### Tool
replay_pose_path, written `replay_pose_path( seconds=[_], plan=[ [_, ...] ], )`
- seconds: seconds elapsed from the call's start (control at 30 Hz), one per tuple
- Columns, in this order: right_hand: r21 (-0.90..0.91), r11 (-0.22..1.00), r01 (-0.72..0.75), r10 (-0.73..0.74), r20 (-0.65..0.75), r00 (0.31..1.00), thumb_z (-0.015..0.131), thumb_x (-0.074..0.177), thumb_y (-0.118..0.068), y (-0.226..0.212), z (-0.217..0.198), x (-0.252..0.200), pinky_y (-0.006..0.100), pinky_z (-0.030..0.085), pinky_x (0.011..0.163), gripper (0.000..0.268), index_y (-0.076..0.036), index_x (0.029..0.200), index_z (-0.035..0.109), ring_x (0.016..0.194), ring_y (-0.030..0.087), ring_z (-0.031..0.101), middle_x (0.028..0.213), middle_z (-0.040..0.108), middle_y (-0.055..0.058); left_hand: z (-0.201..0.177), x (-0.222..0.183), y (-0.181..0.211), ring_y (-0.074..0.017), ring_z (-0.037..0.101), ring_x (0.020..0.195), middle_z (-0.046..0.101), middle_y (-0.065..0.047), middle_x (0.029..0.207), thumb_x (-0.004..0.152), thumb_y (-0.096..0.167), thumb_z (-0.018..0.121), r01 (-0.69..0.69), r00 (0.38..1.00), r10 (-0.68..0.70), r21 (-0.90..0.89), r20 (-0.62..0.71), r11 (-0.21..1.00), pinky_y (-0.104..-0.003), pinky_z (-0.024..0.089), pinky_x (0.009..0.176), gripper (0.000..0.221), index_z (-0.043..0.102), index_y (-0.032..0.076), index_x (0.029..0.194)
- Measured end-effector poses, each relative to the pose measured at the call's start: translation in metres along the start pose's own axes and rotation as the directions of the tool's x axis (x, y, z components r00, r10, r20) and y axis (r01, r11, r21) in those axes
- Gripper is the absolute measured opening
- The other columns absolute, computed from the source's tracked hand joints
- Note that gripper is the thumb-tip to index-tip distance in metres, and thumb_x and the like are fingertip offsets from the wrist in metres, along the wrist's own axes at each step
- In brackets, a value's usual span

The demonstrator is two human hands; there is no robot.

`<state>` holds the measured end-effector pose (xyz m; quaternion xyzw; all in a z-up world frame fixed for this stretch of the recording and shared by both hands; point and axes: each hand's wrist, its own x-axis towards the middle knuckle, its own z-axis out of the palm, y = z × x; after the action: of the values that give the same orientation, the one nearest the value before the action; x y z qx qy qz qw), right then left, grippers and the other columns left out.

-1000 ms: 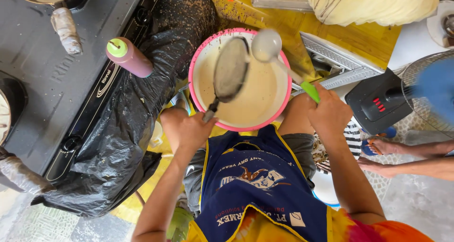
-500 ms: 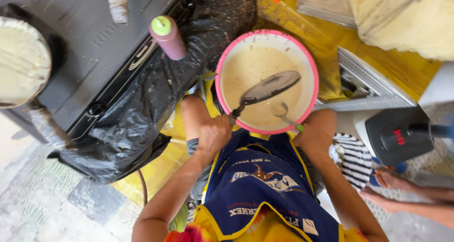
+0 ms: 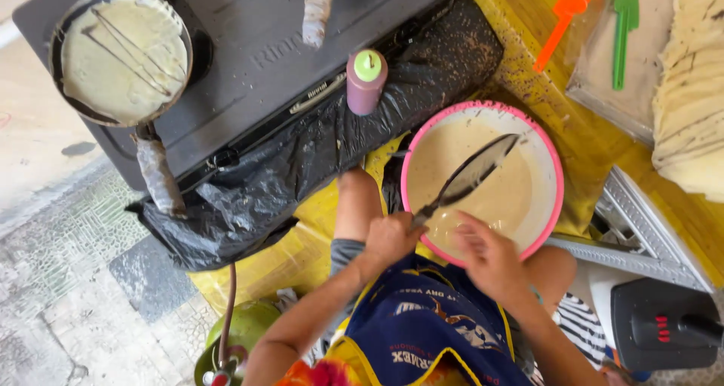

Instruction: Cooking crepes by pouring batter into pans, swirling to coat, and removing finished crepes.

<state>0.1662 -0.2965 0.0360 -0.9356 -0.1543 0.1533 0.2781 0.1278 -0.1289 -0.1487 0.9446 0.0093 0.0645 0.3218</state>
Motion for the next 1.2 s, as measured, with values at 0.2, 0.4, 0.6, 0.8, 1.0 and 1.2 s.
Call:
replay_pose_path(
  seconds=[0.2, 0.4, 0.6, 0.8, 1.0, 1.2],
  plan=[
    [0.954, 0.261, -0.145, -0.162, 0.192, 0.968, 0.048, 0.107, -0.044, -0.154, 0.089, 0.196, 0.064, 0.023, 0.117, 0.084, -0.014, 0.165, -0.005, 0.147, 0.049, 0.027, 0.165, 0.014, 0.028, 0.013, -0.015, 0.014, -0.0397, 0.073, 0.086, 0.072, -0.015, 0.075, 0.077, 0.062, 0.074, 0.456, 0.863, -0.354, -0.255, 0.360, 0.853, -0.049, 0.056, 0.074, 0.055, 0.073, 0.007, 0.083],
    [0.951, 0.182, -0.252, 0.261, 0.200, 0.944, 0.056, 0.087, -0.056, -0.190, 0.135, 0.361, 0.041, 0.046, 0.073, 0.042, -0.018, 0.106, 0.058, 0.079, 0.018, 0.059, 0.088, 0.060, 0.002, -0.047, 0.002, 0.041, -0.0327, 0.069, 0.079, 0.069, -0.020, 0.078, 0.082, 0.064, 0.066, 0.607, 0.742, -0.355, -0.347, 0.568, 0.715, -0.046, 0.044, 0.068, 0.057, 0.068, 0.008, 0.084],
    [0.898, -0.052, -0.436, 0.249, 0.435, 0.865, 0.059, 0.092, -0.044, -0.212, 0.081, 0.355, 0.040, 0.056, 0.078, 0.044, -0.007, 0.115, 0.067, 0.076, 0.024, 0.069, 0.091, 0.070, 0.010, -0.069, 0.030, 0.042, -0.0300, 0.064, 0.076, 0.065, -0.017, 0.075, 0.077, 0.064, 0.067, 0.650, 0.704, -0.356, -0.354, 0.615, 0.673, -0.044, 0.041, 0.063, 0.059, 0.063, 0.005, 0.076],
    [0.837, 0.010, -0.547, 0.086, 0.544, 0.835, 0.057, 0.084, -0.061, -0.246, 0.094, 0.249, 0.045, 0.058, 0.074, 0.061, -0.018, 0.125, 0.047, 0.075, 0.026, 0.067, 0.083, 0.062, 0.008, -0.059, 0.012, 0.039, -0.0250, 0.066, 0.069, 0.067, -0.012, 0.072, 0.080, 0.062, 0.067, 0.700, 0.639, -0.338, -0.340, 0.691, 0.628, -0.039, 0.047, 0.063, 0.054, 0.065, 0.008, 0.080],
    [0.636, 0.255, -0.728, -0.402, 0.755, 0.519, 0.062, 0.086, -0.077, -0.311, 0.239, 0.156, 0.058, 0.042, 0.103, 0.104, -0.011, 0.157, 0.026, 0.131, 0.045, 0.046, 0.145, 0.042, 0.028, -0.060, -0.004, 0.040, -0.0195, 0.065, 0.051, 0.066, -0.008, 0.060, 0.082, 0.047, 0.070, 0.685, 0.718, -0.380, -0.497, 0.583, 0.533, -0.035, 0.050, 0.053, 0.040, 0.064, 0.008, 0.074],
    [0.780, 0.189, -0.597, -0.330, 0.623, 0.709, 0.073, 0.086, -0.037, -0.387, 0.204, 0.162, 0.022, 0.030, 0.030, 0.040, -0.014, 0.108, 0.049, 0.044, 0.015, 0.052, 0.069, 0.055, 0.004, -0.112, -0.004, -0.003, -0.0229, 0.065, 0.043, 0.065, -0.011, 0.054, 0.083, 0.030, 0.071, 0.555, 0.793, -0.536, -0.705, 0.289, 0.442, -0.035, 0.052, 0.044, 0.026, 0.068, 0.006, 0.074]
  ],
)
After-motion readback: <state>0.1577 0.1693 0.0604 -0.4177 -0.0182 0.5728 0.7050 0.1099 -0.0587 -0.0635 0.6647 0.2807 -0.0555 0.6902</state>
